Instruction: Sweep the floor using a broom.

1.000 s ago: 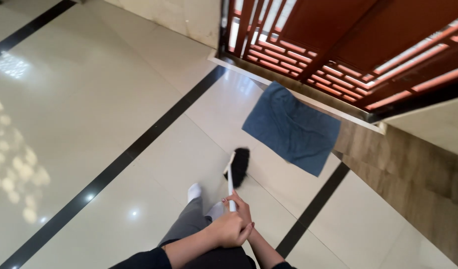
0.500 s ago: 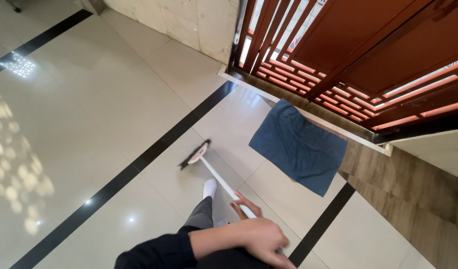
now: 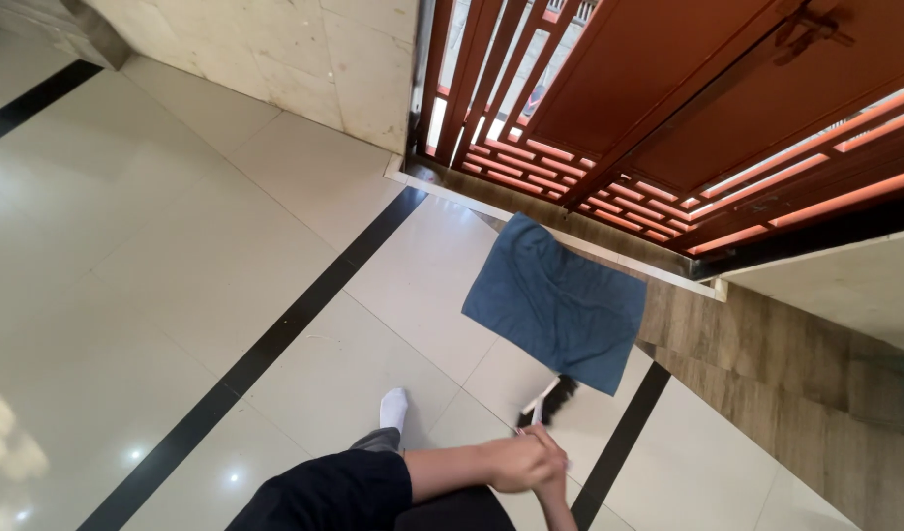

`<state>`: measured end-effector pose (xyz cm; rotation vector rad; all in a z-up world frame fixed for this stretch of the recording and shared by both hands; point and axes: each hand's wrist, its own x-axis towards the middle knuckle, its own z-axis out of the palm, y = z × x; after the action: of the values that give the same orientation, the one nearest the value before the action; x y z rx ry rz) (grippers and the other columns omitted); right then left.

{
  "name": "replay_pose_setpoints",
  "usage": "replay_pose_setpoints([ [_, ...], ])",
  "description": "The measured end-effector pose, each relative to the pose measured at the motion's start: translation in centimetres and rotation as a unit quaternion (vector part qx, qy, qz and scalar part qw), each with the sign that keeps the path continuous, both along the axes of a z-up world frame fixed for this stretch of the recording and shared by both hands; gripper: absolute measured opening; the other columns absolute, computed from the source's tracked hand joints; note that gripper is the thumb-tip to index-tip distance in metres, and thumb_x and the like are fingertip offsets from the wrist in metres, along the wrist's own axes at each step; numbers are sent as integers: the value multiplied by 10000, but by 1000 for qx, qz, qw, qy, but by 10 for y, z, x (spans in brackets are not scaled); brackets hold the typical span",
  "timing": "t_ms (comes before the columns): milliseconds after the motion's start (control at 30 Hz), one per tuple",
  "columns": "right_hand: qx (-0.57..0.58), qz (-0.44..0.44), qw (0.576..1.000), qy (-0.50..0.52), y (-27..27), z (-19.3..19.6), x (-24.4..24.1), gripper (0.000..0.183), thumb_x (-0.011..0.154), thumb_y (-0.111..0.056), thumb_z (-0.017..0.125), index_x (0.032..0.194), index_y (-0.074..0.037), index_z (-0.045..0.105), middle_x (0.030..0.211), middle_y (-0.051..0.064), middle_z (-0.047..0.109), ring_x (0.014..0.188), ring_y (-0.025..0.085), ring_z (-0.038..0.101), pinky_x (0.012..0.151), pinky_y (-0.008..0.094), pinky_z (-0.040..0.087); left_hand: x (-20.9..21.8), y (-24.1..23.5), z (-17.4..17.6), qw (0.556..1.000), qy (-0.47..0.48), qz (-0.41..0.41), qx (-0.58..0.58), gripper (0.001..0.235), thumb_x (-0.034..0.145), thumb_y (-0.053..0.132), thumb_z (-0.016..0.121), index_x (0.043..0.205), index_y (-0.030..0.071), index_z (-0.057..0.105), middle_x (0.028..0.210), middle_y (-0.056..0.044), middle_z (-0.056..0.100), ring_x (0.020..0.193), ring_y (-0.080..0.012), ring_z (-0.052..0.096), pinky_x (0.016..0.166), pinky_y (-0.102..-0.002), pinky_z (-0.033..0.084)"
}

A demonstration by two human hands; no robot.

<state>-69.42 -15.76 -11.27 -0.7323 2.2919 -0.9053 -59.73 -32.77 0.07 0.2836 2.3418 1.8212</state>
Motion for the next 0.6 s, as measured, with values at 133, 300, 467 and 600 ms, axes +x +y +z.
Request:
replay_pose_setpoints([
  [133, -70, 4, 994, 82, -52, -27, 17, 134, 856, -199, 739, 934, -91, 721, 882, 76, 733, 835, 179, 690, 811, 307, 542, 10, -21, -63, 998, -9, 66, -12, 532, 1062, 315, 344, 876, -77, 651, 849, -314, 661, 836, -439, 646, 851, -519, 513],
  [300, -108, 10, 993, 44, -126, -51, 48, 137, 879, -190, 798, 844, -73, 737, 842, 110, 747, 1090, 184, 687, 861, 316, 531, 53, -73, -18, 988, -80, 77, -106, 602, 1063, 321, 379, 674, -55, 643, 703, -313, 629, 682, -473, 628, 758, -554, 506],
  [467, -114, 177, 974, -83, -208, 3, 74, 99, 890, -122, 784, 901, -45, 723, 934, 179, 735, 1127, 231, 709, 1027, 356, 502, 90, -116, 28, 974, -75, 179, -117, 546, 1036, 292, 475, 640, -49, 630, 668, -284, 640, 624, -463, 627, 660, -533, 518],
  [600, -156, 275, 944, -96, -251, 96, 68, 71, 923, -67, 772, 924, -15, 723, 1056, 233, 681, 1284, 306, 603, 1104, 374, 451, 75, -135, 80, 971, -78, 188, -126, 577, 1042, 318, 468, 628, -43, 647, 629, -260, 647, 601, -427, 646, 690, -493, 540],
])
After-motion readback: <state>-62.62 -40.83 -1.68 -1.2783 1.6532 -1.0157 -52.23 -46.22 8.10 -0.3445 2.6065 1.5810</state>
